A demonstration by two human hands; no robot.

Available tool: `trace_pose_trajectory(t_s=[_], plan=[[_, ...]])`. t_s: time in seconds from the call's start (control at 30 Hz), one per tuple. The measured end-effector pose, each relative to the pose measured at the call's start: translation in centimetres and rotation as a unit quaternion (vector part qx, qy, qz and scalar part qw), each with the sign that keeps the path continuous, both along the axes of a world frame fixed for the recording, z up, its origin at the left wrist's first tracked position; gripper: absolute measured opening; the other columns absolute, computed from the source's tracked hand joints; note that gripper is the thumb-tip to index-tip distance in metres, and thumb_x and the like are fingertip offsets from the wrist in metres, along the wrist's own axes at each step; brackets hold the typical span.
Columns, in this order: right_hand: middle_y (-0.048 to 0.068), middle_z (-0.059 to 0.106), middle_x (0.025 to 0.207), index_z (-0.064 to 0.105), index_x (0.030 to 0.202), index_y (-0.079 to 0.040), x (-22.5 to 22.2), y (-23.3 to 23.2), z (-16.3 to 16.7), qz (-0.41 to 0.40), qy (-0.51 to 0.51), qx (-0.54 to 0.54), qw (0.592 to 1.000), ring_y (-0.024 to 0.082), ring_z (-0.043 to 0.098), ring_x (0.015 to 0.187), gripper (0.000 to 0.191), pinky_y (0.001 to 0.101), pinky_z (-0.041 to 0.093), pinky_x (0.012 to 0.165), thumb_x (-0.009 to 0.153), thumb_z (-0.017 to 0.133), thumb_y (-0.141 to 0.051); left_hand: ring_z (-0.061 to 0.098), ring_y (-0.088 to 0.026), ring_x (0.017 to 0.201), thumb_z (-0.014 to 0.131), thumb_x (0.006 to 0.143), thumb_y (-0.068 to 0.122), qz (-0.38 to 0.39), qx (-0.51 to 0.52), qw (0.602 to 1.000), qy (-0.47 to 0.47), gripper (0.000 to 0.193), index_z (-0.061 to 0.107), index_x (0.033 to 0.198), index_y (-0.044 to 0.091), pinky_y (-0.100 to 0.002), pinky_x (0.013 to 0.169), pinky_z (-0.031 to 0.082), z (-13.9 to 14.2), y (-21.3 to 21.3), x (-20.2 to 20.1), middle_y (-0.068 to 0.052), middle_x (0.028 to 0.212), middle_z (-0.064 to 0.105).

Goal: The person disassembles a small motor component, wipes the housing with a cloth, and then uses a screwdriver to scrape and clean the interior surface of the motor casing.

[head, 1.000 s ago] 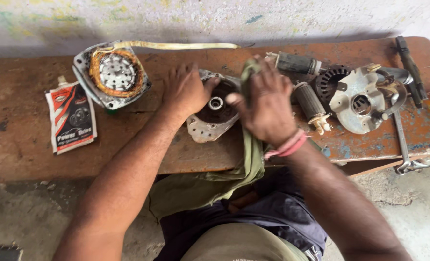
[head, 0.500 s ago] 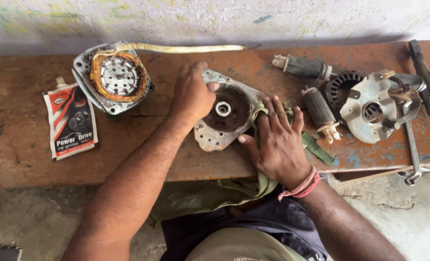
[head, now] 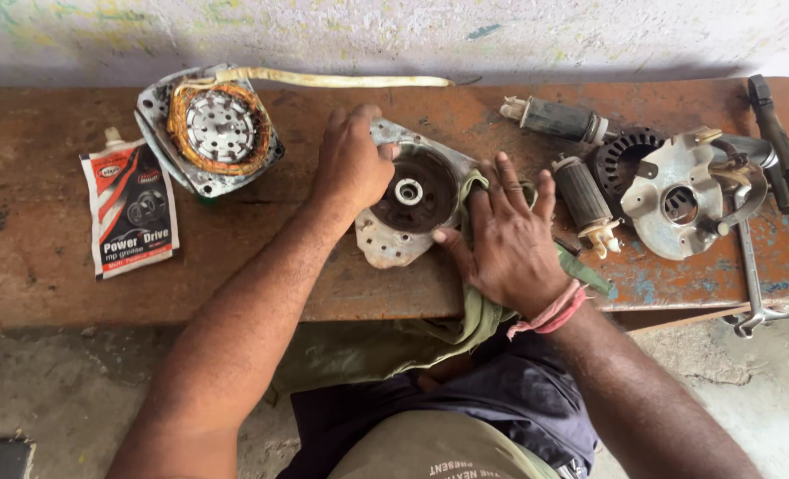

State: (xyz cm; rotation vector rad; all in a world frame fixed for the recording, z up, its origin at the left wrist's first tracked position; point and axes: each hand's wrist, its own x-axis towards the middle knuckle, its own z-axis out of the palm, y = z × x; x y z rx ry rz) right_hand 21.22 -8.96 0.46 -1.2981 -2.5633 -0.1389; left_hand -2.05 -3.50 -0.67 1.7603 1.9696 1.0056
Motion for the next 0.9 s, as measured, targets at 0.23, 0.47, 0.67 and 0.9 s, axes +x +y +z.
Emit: trace_pose_trajectory(t_s=[0.23,0.47,0.67,0.9], plan=[[0.011,0.069,0.121,0.065,0.126,-0.005,2.8,-0.8,2.9,0.024,0.421,0.070,0.904,0.020,0.068,0.111,0.021,0.0372,0.059,0.095,0.106,0.060,-0.003,0.059,-0.040,0.126,0.087,0.081,0.014,-0.040,0.105,0.994,-0.008,0.061,0.061,0.134,0.001,-0.047,0.106,0.049,-1.8,0.3,-1.2,-0.024,0.133,0.062],[0.013,0.045,0.135,0.039,0.148,0.000,2.3,0.0,4.3,0.112,0.613,-0.017,0.782,0.023,0.058,0.117,0.043,0.0342,0.060,0.088,0.109,0.056,-0.004,0.062,-0.035,0.128,0.085,0.079,0.014,-0.041,0.086,0.987,-0.132,0.071,0.055,0.141,-0.002,-0.041,0.109,0.048,-3.6,2.2,-2.2,-0.024,0.138,0.063],[0.034,0.041,0.145,0.058,0.130,0.011,-4.1,4.8,3.3,0.023,0.294,0.200,0.934,0.047,0.047,0.133,0.040,0.0513,0.053,0.109,0.093,0.071,0.002,0.064,-0.030,0.132,0.072,0.080,0.003,-0.116,0.076,0.931,-0.339,0.070,0.051,0.146,-0.005,-0.035,0.113,0.048,-4.9,3.1,-2.4,-0.023,0.142,0.063],[0.023,0.059,0.123,0.071,0.110,-0.001,-8.3,6.4,0.4,0.008,0.060,0.043,0.997,0.039,0.053,0.117,0.029,0.0520,0.043,0.096,0.084,0.061,-0.009,0.061,-0.027,0.130,0.060,0.073,-0.004,-0.143,0.027,0.943,-0.298,0.084,0.042,0.154,0.003,-0.032,0.110,0.050,-3.6,1.7,-2.4,-0.021,0.146,0.057]])
